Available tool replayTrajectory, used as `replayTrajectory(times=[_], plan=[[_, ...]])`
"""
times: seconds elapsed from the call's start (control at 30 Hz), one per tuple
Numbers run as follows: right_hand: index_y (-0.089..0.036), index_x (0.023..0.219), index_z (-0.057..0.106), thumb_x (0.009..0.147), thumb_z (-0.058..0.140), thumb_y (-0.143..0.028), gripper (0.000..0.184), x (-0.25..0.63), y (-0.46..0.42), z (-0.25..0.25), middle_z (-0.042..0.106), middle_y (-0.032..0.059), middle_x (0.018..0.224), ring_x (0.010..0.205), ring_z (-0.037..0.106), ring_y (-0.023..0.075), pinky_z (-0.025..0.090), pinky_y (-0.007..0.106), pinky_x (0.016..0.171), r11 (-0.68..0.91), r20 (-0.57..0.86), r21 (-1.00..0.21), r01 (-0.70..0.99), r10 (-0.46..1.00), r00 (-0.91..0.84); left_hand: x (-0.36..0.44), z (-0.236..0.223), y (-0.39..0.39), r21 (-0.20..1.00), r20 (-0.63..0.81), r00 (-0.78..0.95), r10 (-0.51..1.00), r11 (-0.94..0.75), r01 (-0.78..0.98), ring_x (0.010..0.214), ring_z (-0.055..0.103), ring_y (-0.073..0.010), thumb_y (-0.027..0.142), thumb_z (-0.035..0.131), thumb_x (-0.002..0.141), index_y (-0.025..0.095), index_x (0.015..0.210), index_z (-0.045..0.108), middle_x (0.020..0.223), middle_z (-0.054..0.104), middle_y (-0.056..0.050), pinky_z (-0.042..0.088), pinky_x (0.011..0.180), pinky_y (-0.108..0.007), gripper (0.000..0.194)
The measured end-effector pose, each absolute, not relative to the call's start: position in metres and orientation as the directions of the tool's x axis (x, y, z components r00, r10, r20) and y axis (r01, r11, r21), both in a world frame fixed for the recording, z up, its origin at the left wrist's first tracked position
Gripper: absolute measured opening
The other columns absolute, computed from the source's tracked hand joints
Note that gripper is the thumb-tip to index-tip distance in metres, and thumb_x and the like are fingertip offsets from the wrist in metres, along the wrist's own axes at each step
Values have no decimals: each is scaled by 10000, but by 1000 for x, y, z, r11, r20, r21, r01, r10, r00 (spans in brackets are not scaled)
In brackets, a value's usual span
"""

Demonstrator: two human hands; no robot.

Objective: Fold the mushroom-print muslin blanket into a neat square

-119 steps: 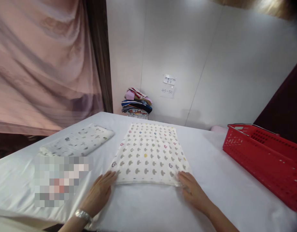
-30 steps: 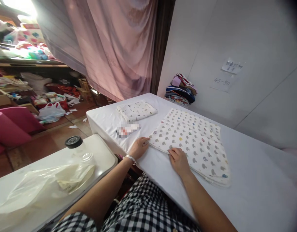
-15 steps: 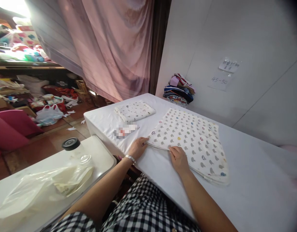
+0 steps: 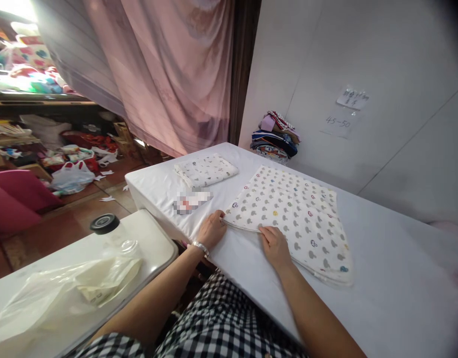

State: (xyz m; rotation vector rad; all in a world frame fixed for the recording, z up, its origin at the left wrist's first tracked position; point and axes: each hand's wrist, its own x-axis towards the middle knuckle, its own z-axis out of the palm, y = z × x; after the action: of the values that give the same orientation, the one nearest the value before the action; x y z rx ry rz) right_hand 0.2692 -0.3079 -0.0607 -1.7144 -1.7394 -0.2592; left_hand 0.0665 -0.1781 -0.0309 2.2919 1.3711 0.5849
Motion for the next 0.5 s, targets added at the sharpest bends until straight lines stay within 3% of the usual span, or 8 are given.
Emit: replayTrajectory(times=[0.2,0.5], plan=[[-213,1104,609,875,386,-169,322,269,-308,-60,621,76,952,876,531,199,445,340,755,128,558,-290,948,828,59,67,-38,-176,564,178,390,903,-419,712,766,563,-168,176,496,745,209,975,501,819,586,-20,411,690,-274,233],[-205,1127,592,878,374,-156,334,269,-308,-60,621,77,955,876,533,201,445,341,755,114,568,-310,944,819,88,69,-40,-174,559,236,402,884,-462,688,802,574,-169,131,480,735,210,1049,494,886,612,-19,430,714,-287,324]])
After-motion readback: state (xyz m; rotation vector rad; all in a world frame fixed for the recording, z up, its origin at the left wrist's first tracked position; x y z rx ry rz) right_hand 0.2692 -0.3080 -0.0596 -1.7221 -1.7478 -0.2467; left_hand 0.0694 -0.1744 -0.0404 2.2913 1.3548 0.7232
